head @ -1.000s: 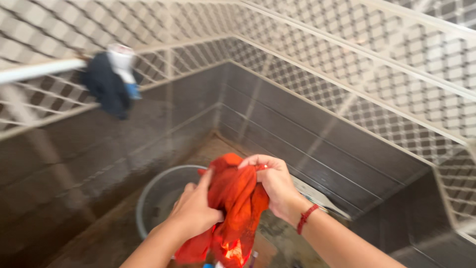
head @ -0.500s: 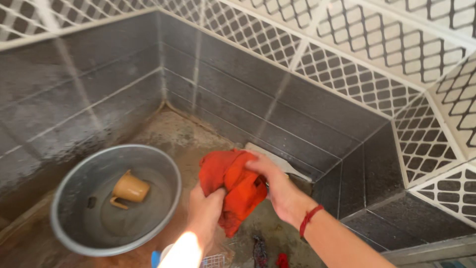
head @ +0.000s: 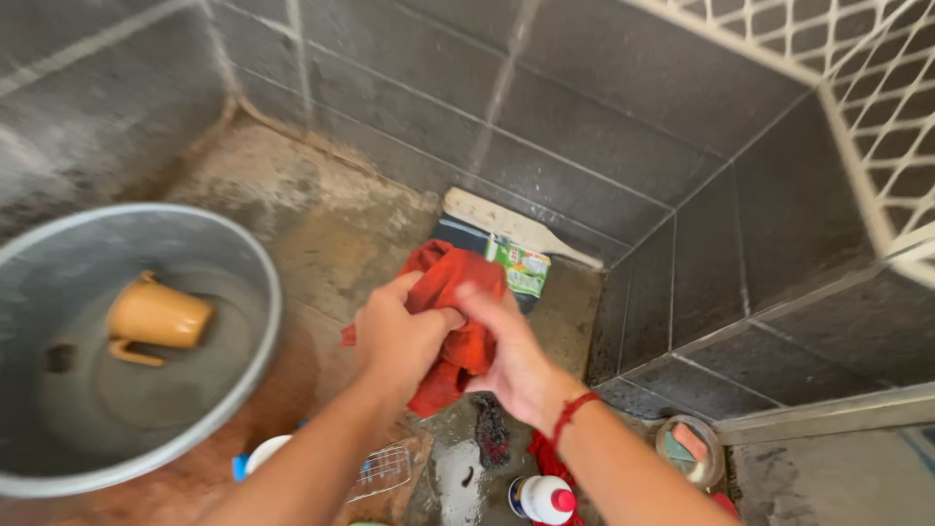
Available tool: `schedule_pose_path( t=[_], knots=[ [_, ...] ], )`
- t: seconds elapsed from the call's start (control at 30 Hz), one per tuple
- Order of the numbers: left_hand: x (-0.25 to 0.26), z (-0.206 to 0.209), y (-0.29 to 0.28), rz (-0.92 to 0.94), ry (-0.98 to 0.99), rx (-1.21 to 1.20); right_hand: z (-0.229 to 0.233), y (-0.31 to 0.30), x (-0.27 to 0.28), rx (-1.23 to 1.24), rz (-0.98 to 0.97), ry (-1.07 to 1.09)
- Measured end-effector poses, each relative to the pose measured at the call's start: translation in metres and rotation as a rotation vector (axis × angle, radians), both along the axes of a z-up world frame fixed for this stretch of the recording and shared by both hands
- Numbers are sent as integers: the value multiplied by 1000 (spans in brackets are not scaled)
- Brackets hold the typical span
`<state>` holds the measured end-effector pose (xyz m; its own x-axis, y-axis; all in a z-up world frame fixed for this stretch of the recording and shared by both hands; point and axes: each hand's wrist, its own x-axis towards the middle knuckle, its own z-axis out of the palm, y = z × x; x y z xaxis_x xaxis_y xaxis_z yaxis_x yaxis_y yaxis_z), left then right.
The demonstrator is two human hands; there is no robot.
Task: The person cleans a dark rectangular surface on a tiled wall using a white powder from a container, a steel wool pad, and a red cloth. They pour the powder, scrub the surface, rinse with water from a jug, and wipe it dry.
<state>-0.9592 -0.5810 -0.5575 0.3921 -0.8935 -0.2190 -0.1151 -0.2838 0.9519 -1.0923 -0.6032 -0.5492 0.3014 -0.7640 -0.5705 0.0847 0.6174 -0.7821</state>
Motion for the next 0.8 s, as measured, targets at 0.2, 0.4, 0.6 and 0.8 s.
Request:
schedule_pose_path(
  t=[0.2, 0.4, 0.6, 0.8],
  knots=[
    [1, -175, -26, -58, 385, -131, -186, -34, 4, -127, -279, -95],
    [9, -346, -55, 92, 376, -233, -349, -59, 12, -65, -591, -131],
    [-9, -472, -74, -95, 81, -300, -471, -78, 22, -171, -707, 79],
    [-32, -511, -79, -217, 46, -220, -531, -89, 11, -429, -697, 141]
  ],
)
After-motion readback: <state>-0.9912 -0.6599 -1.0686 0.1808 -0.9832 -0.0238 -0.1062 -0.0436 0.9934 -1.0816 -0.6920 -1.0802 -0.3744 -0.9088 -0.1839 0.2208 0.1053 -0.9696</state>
